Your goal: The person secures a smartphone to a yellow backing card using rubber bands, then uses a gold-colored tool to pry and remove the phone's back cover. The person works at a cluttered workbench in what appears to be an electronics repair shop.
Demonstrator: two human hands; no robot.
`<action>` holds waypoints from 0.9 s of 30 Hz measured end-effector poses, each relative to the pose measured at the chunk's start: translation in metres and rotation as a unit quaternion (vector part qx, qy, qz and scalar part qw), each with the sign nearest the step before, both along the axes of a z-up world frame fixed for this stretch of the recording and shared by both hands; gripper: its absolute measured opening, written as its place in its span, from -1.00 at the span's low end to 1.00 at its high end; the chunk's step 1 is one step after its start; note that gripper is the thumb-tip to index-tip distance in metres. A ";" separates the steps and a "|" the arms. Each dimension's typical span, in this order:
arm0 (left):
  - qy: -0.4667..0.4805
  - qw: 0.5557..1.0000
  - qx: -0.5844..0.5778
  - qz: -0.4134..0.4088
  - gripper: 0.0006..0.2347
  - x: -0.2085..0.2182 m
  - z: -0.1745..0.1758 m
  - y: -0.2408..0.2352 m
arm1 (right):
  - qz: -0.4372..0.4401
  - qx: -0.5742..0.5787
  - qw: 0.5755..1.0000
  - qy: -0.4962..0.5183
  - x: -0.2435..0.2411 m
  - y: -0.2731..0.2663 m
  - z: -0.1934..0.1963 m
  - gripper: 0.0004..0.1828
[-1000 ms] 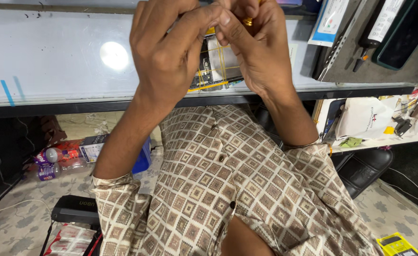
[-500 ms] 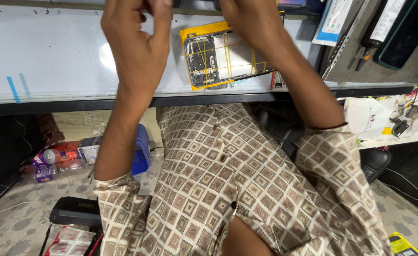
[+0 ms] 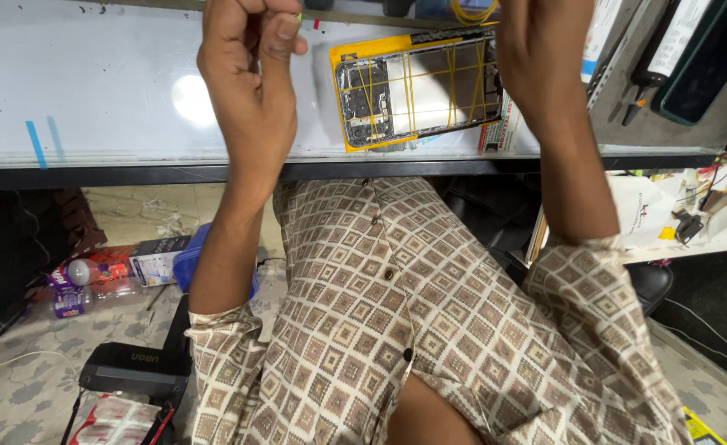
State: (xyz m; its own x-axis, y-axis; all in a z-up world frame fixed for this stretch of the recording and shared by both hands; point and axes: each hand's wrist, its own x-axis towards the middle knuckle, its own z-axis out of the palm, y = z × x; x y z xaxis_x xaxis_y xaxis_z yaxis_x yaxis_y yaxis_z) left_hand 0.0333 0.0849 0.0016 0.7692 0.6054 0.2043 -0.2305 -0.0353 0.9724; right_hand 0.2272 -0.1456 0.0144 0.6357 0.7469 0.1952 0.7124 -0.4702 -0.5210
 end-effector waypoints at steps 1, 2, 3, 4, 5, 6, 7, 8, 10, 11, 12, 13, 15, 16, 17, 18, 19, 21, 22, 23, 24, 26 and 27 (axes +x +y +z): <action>-0.004 1.000 0.000 0.005 -0.92 0.003 0.001 -0.004 | -0.007 0.067 0.996 0.052 -0.012 -0.002 0.016 -0.82; -0.009 1.000 0.001 0.009 -0.92 0.007 0.002 -0.007 | -0.012 0.137 0.985 0.100 -0.025 -0.005 0.031 -0.83; -0.013 1.000 -0.011 0.003 -0.91 0.010 0.005 -0.014 | -0.016 0.140 0.986 0.092 -0.037 -0.010 0.046 -0.83; -0.015 1.000 -0.024 -0.007 -0.90 0.014 0.008 -0.020 | -0.004 0.157 0.984 0.078 -0.047 -0.011 0.055 -0.84; -0.018 0.999 -0.037 -0.017 -0.90 0.018 0.011 -0.028 | 0.008 0.174 0.983 0.065 -0.055 -0.012 0.060 -0.86; -0.019 0.998 -0.051 -0.030 -0.91 0.020 0.015 -0.034 | 0.020 0.192 0.980 0.050 -0.062 -0.013 0.063 -0.87; -0.020 0.997 -0.061 -0.042 -0.92 0.024 0.019 -0.040 | 0.009 0.213 0.973 0.085 -0.068 -0.014 0.065 -0.87; -0.020 0.996 -0.070 -0.054 -0.93 0.026 0.023 -0.045 | -0.003 0.235 0.965 0.120 -0.074 -0.015 0.064 -0.88; -0.018 0.994 -0.079 -0.077 -0.96 0.029 0.030 -0.053 | -0.023 0.271 0.947 0.170 -0.079 -0.019 0.061 -0.88; -0.017 0.994 -0.068 -0.082 -0.96 0.030 0.032 -0.055 | -0.033 0.286 0.940 0.185 -0.079 -0.022 0.059 -0.88; -0.015 0.994 -0.058 -0.089 -0.96 0.031 0.035 -0.056 | -0.042 0.298 0.934 0.193 -0.080 -0.026 0.057 -0.87; -0.013 0.994 -0.048 -0.095 -0.96 0.031 0.037 -0.057 | -0.050 0.311 0.927 0.201 -0.081 -0.029 0.056 -0.87; 0.002 0.995 -0.035 -0.093 -0.96 0.032 0.041 -0.059 | -0.064 0.335 0.918 0.202 -0.080 -0.034 0.054 -0.86; 0.009 0.995 -0.028 -0.091 -0.96 0.033 0.043 -0.060 | -0.064 0.328 0.920 0.204 -0.080 -0.036 0.053 -0.86; 0.017 0.996 -0.017 -0.090 -0.96 0.034 0.045 -0.061 | -0.064 0.321 0.922 0.206 -0.079 -0.037 0.052 -0.87; 0.027 0.996 -0.007 -0.090 -0.96 0.035 0.047 -0.062 | -0.065 0.313 0.924 0.209 -0.080 -0.039 0.051 -0.88; 0.036 0.995 0.003 -0.090 -0.96 0.035 0.049 -0.063 | -0.068 0.315 0.923 0.210 -0.081 -0.041 0.051 -0.88; 0.042 0.996 0.020 -0.077 -0.97 0.035 0.052 -0.066 | -0.075 0.318 0.922 0.210 -0.083 -0.043 0.051 -0.90; 0.045 0.996 0.029 -0.071 -0.97 0.037 0.054 -0.065 | -0.079 0.320 0.921 0.207 -0.084 -0.044 0.051 -0.90; 0.049 0.995 0.037 -0.072 -0.97 0.039 0.054 -0.064 | -0.084 0.323 0.920 0.205 -0.084 -0.043 0.051 -0.90; 0.055 0.995 0.044 -0.074 -0.96 0.039 0.055 -0.064 | -0.090 0.325 0.919 0.204 -0.085 -0.044 0.052 -0.90; 0.058 0.994 0.052 -0.081 -0.95 0.039 0.055 -0.063 | -0.095 0.320 0.920 0.205 -0.088 -0.043 0.052 -0.90; 0.056 0.993 0.053 -0.086 -0.95 0.038 0.055 -0.063 | -0.098 0.316 0.921 0.205 -0.090 -0.042 0.052 -0.90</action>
